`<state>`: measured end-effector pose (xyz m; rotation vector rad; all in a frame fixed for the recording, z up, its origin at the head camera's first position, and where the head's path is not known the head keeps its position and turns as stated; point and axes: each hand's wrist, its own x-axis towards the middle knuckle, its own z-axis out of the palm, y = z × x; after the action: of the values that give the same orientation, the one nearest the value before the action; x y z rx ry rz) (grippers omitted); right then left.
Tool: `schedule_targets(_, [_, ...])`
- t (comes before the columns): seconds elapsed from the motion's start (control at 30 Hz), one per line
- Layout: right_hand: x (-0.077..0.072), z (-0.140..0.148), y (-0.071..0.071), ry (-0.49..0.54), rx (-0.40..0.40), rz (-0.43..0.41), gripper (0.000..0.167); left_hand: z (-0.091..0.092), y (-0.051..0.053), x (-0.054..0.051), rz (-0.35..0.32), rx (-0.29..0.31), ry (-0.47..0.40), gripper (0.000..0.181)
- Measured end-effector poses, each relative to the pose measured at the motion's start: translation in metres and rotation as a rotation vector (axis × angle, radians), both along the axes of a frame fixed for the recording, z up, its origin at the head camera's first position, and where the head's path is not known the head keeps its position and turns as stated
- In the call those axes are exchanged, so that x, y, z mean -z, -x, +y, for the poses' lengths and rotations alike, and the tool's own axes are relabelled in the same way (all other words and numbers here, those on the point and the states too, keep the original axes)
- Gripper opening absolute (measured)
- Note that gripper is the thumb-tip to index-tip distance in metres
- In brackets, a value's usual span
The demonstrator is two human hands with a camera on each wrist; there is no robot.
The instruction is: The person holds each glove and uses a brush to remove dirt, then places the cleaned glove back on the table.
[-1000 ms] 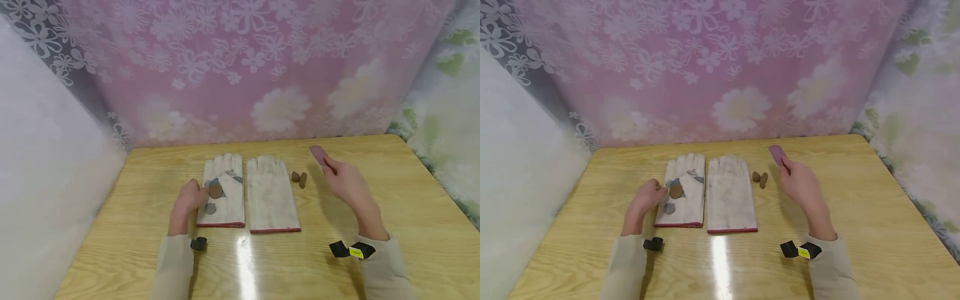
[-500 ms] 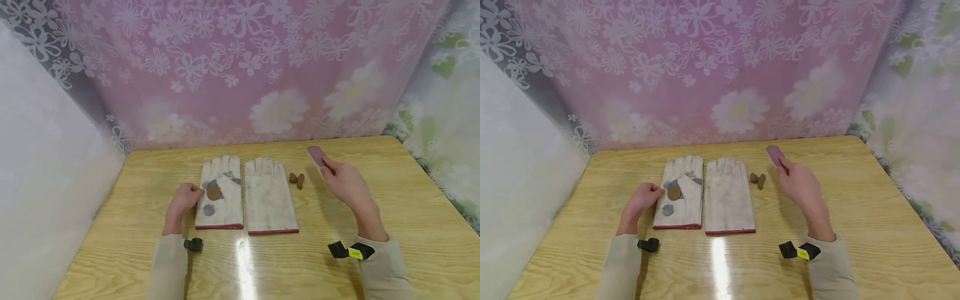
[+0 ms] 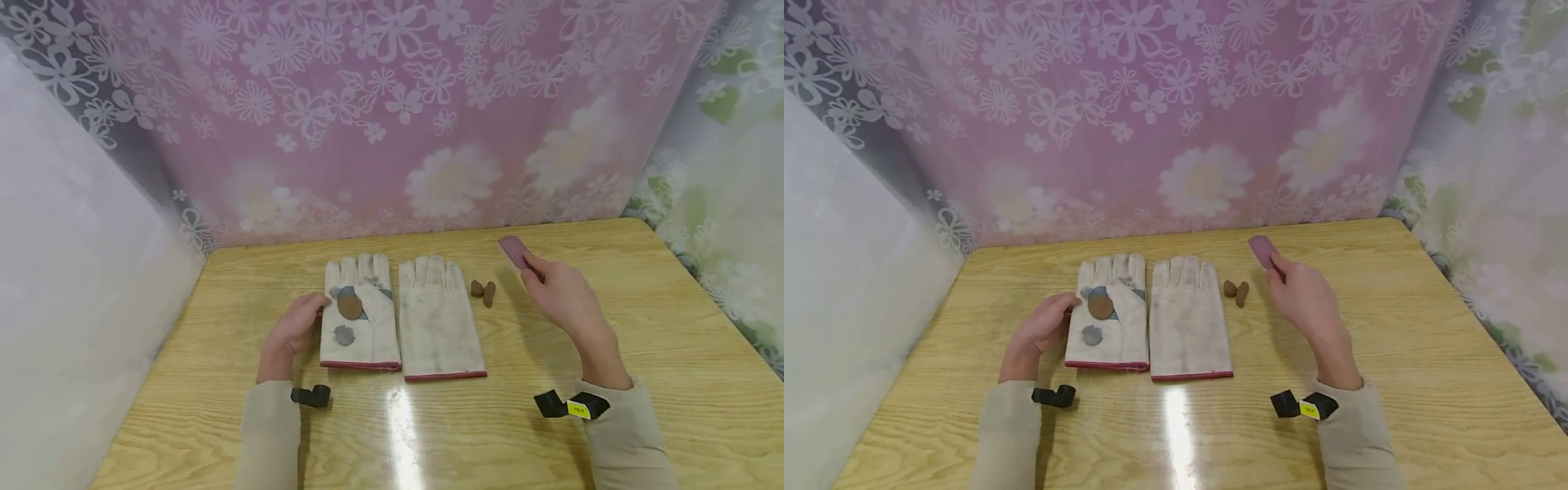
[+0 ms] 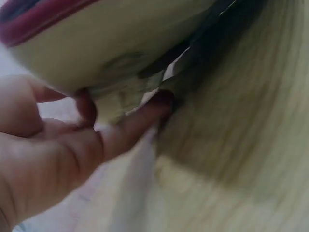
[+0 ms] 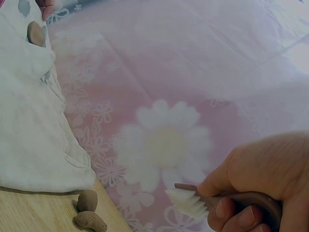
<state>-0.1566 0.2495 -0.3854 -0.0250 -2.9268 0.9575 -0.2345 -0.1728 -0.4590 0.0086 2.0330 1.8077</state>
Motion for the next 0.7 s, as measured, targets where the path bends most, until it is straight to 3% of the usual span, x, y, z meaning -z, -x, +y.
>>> schedule_targets(0.1, [0.0, -0.001, 0.0, 0.005, -0.001, -0.006, 0.053, 0.001, 0.001, 0.007, -0.103, -0.018, -0.197, 0.031])
schedule_targets(0.17, [0.0, -0.001, -0.001, 0.007, -0.001, -0.011, 0.053, 0.001, 0.0, 0.011, -0.163, -0.03, -0.285, 0.038])
schedule_targets(0.3, [-0.002, -0.002, -0.002, 0.008, -0.003, -0.008, 0.053, -0.003, -0.004, 0.016, -0.232, 0.01, -0.356, 0.044])
schedule_targets(0.5, [-0.004, -0.004, -0.001, 0.003, -0.009, 0.014, 0.053, -0.009, -0.008, 0.016, -0.173, 0.141, -0.393, 0.045])
schedule_targets(0.7, [-0.005, -0.003, 0.0, -0.003, -0.015, 0.005, 0.054, -0.006, -0.007, 0.013, -0.166, 0.179, -0.527, 0.061])
